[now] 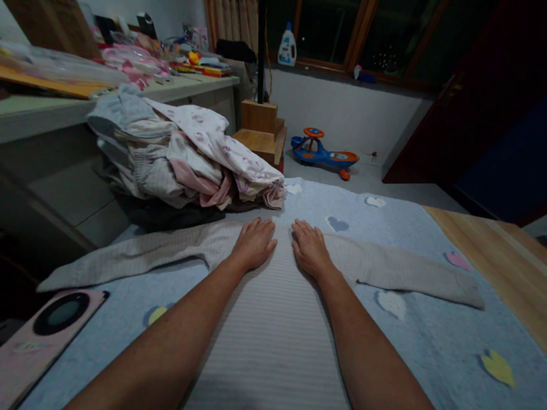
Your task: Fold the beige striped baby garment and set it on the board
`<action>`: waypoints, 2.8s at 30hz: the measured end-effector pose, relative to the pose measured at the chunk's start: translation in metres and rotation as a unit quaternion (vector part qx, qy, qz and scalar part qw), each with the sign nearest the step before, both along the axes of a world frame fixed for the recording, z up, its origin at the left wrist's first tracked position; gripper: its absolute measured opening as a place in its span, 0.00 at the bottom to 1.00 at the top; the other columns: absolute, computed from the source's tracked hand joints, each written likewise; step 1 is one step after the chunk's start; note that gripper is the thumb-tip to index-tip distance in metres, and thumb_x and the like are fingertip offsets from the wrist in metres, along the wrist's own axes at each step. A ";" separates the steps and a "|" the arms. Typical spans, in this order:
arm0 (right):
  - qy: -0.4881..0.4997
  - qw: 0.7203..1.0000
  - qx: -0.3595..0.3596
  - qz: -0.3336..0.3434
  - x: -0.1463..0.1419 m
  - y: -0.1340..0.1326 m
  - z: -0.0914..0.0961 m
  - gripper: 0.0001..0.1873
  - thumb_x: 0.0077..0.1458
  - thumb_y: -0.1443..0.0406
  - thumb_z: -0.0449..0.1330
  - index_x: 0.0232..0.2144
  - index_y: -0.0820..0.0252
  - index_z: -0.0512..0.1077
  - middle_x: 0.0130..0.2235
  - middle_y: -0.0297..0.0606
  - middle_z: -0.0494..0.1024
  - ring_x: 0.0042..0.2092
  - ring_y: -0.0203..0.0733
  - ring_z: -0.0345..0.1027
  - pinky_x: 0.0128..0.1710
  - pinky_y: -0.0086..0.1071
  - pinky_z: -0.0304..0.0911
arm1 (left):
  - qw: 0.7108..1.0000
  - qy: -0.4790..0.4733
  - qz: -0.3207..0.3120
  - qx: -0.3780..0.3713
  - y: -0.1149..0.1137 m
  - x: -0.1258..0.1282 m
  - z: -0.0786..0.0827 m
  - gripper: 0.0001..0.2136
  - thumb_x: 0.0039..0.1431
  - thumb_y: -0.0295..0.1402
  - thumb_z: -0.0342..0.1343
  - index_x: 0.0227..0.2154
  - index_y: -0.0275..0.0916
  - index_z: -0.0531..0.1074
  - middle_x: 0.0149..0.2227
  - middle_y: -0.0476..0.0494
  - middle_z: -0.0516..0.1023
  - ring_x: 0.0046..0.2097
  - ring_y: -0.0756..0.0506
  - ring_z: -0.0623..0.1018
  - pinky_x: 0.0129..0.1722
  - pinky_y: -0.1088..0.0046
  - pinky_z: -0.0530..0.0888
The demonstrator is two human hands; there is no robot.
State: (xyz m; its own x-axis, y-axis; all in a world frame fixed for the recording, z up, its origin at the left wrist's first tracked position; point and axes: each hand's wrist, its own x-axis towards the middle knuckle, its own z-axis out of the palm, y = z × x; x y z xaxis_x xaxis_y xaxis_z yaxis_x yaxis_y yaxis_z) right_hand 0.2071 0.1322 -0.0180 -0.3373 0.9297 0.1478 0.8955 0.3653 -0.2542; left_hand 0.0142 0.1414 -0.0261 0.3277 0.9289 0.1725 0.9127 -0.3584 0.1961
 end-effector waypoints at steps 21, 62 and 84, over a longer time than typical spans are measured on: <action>-0.045 0.997 -0.046 -0.036 -0.008 0.005 0.003 0.37 0.66 0.50 0.47 0.67 0.68 0.55 0.70 0.51 0.52 0.71 0.52 0.42 0.68 0.45 0.40 | 1.000 -0.005 0.019 0.004 0.000 0.001 0.002 0.20 0.68 0.36 0.45 0.60 0.39 0.66 0.65 0.39 0.66 0.67 0.38 0.61 0.65 0.57 0.59; 0.012 1.000 0.027 -0.007 0.010 0.007 0.000 0.27 0.61 0.66 0.53 0.61 0.69 0.65 0.66 0.51 0.62 0.66 0.46 0.54 0.67 0.38 0.46 | 1.000 0.030 0.011 -0.001 -0.004 0.003 0.004 0.22 0.68 0.42 0.44 0.62 0.42 0.64 0.68 0.39 0.61 0.68 0.33 0.59 0.64 0.53 0.58; -0.039 0.999 -0.032 -0.016 -0.004 0.004 0.002 0.34 0.66 0.51 0.50 0.66 0.67 0.58 0.69 0.52 0.55 0.70 0.53 0.46 0.68 0.45 0.43 | 1.000 0.016 0.009 0.008 -0.001 0.001 0.001 0.20 0.68 0.34 0.44 0.61 0.41 0.65 0.67 0.40 0.63 0.68 0.36 0.60 0.65 0.54 0.59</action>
State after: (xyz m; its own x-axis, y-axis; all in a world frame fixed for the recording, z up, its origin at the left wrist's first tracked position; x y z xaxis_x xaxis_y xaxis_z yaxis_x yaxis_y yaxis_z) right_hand 0.2033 0.1363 -0.0158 -0.3148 0.9472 0.0615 0.9247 0.3206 -0.2055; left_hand 0.0150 0.1402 -0.0256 0.3172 0.9318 0.1767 0.9245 -0.3453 0.1616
